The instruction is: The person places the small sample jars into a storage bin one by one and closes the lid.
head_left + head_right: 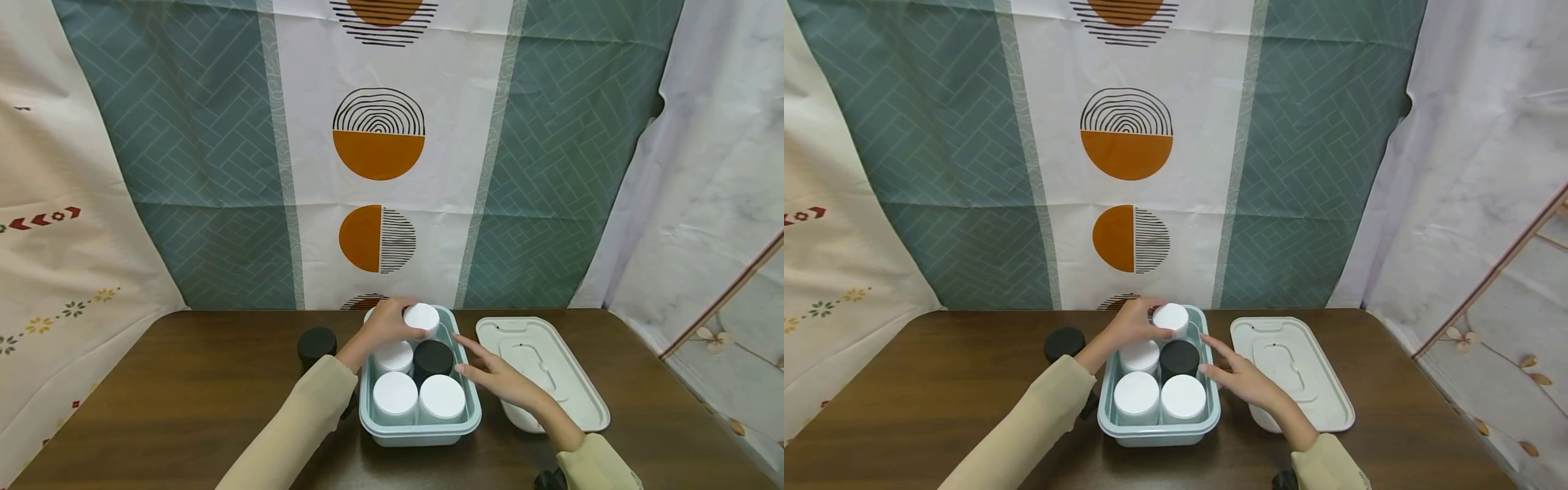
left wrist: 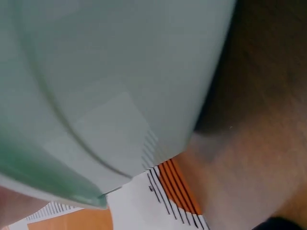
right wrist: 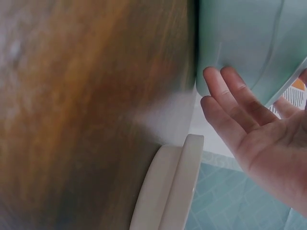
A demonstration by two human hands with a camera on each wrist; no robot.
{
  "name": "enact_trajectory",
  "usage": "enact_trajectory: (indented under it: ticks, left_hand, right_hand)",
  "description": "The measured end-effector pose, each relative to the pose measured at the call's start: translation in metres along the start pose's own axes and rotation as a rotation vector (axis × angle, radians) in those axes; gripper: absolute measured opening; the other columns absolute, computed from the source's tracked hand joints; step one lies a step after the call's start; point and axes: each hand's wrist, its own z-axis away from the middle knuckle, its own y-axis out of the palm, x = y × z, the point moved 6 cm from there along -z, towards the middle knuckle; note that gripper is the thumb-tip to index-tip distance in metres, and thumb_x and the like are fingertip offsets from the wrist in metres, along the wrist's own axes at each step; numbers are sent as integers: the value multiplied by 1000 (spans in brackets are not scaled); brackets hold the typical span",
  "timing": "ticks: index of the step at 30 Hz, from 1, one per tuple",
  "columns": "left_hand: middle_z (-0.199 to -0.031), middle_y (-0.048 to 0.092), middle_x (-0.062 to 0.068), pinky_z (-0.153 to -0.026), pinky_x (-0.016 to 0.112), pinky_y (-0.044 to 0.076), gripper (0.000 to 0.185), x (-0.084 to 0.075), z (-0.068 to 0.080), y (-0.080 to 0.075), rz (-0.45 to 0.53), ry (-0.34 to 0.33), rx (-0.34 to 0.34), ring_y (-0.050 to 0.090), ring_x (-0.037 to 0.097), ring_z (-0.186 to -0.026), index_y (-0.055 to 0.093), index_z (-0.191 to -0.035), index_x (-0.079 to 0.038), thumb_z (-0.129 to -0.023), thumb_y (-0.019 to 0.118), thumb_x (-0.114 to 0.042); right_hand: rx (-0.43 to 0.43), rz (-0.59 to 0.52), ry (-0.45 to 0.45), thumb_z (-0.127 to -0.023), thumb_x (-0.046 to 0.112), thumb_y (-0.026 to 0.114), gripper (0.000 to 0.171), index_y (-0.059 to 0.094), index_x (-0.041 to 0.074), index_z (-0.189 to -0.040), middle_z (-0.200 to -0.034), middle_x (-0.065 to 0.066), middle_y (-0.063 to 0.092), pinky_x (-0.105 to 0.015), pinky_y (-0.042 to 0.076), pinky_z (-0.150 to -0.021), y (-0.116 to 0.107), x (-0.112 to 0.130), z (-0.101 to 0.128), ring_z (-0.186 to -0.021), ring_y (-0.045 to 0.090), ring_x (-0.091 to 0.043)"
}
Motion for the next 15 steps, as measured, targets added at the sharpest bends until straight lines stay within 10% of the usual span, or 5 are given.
enact_trajectory:
  ticks: [6,15]
  left_hand:
    - [-81,59,4,-62,25,41,33,6,-1,8,9,-30,47,50,16,-73,63,-90,-6,-71,77,-30]
    - [-112,60,14,-79,34,47,58,10,1,12,26,-115,94,56,24,-96,57,-118,2,-75,72,-34]
  right_hand:
    - [2,0,1,-94,25,49,60,20,11,-145,-142,-27,26,-44,49,-82,0,0,0,-112,50,-37]
    - [21,-49,-16,-95,23,47,60,17,6,-145,-144,-27,19,-46,47,-85,2,1,0,-118,43,-43]
